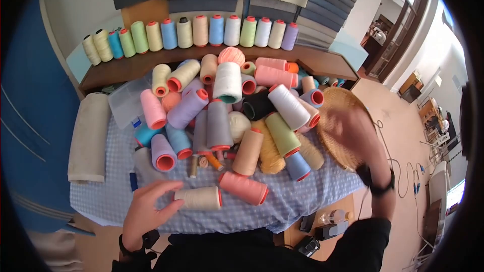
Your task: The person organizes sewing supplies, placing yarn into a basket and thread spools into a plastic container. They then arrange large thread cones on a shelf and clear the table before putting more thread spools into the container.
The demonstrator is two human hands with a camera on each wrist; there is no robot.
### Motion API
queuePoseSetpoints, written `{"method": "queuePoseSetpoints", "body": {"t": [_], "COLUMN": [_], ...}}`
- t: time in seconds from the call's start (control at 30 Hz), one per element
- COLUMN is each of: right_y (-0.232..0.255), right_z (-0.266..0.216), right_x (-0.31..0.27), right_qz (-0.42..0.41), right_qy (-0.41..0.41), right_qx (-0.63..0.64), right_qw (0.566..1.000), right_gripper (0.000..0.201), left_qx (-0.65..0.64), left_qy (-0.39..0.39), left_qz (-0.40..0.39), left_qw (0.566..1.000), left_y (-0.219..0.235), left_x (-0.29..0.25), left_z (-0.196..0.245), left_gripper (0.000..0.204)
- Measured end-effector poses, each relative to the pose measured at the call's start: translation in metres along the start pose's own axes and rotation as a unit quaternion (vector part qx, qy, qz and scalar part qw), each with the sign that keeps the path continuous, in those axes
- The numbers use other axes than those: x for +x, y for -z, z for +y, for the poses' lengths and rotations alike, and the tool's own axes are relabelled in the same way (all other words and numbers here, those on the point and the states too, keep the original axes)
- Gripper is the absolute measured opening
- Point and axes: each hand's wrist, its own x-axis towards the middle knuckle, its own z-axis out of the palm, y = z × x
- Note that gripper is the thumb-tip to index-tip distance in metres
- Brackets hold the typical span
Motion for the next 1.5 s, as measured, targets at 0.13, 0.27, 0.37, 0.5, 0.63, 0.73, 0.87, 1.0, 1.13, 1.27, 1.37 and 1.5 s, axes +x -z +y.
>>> {"method": "queuePoseSetpoints", "body": {"t": [0.13,0.27,0.37,0.5,0.63,0.73,0.87,1.0,1.13,1.27,1.37,1.5], "right_y": [-0.005,-0.028,-0.050,-0.087,-0.097,-0.099,-0.113,-0.080,-0.020,-0.001,0.023,-0.013], "right_z": [0.037,0.053,0.070,0.106,0.118,0.137,0.183,0.130,0.066,0.019,-0.086,-0.132], "right_x": [0.138,0.255,0.320,0.380,0.385,0.384,0.375,0.338,0.288,0.271,0.219,0.201], "right_qz": [0.168,0.166,0.123,0.036,0.104,0.120,0.099,0.036,0.070,0.150,-0.011,-0.037], "right_qy": [0.076,-0.078,-0.124,-0.149,-0.068,-0.024,0.138,-0.068,0.041,0.224,0.228,0.355], "right_qx": [-0.090,-0.057,-0.067,-0.039,0.015,-0.035,-0.100,0.019,0.032,0.190,0.315,0.242], "right_qw": [0.979,0.981,0.982,0.987,0.992,0.992,0.980,0.997,0.996,0.944,0.921,0.902], "right_gripper": [0.032,0.046,0.058,0.077,0.072,0.060,0.044,0.043,0.033,0.038,0.042,0.044], "left_qx": [0.007,0.006,0.006,0.008,0.032,0.050,0.068,0.052,0.049,0.029,0.040,0.007], "left_qy": [0.027,0.049,0.081,0.123,0.138,0.135,0.092,0.094,0.081,0.075,0.041,0.034], "left_qz": [0.053,0.104,0.142,0.196,0.216,0.196,0.169,0.137,0.139,0.131,0.133,0.110], "left_qw": [0.998,0.993,0.987,0.973,0.966,0.970,0.979,0.985,0.986,0.988,0.990,0.993], "left_y": [0.012,0.022,0.030,0.038,0.042,0.043,0.047,0.052,0.056,0.060,0.057,0.055], "left_x": [-0.009,-0.019,-0.026,-0.038,-0.039,-0.037,-0.027,-0.030,-0.031,-0.021,-0.010,-0.002], "left_z": [-0.010,-0.024,-0.027,-0.036,-0.039,-0.039,-0.034,-0.026,-0.039,-0.032,-0.031,-0.033], "left_gripper": [0.032,0.032,0.032,0.032,0.032,0.032,0.032,0.032,0.031,0.032,0.032,0.038]}}
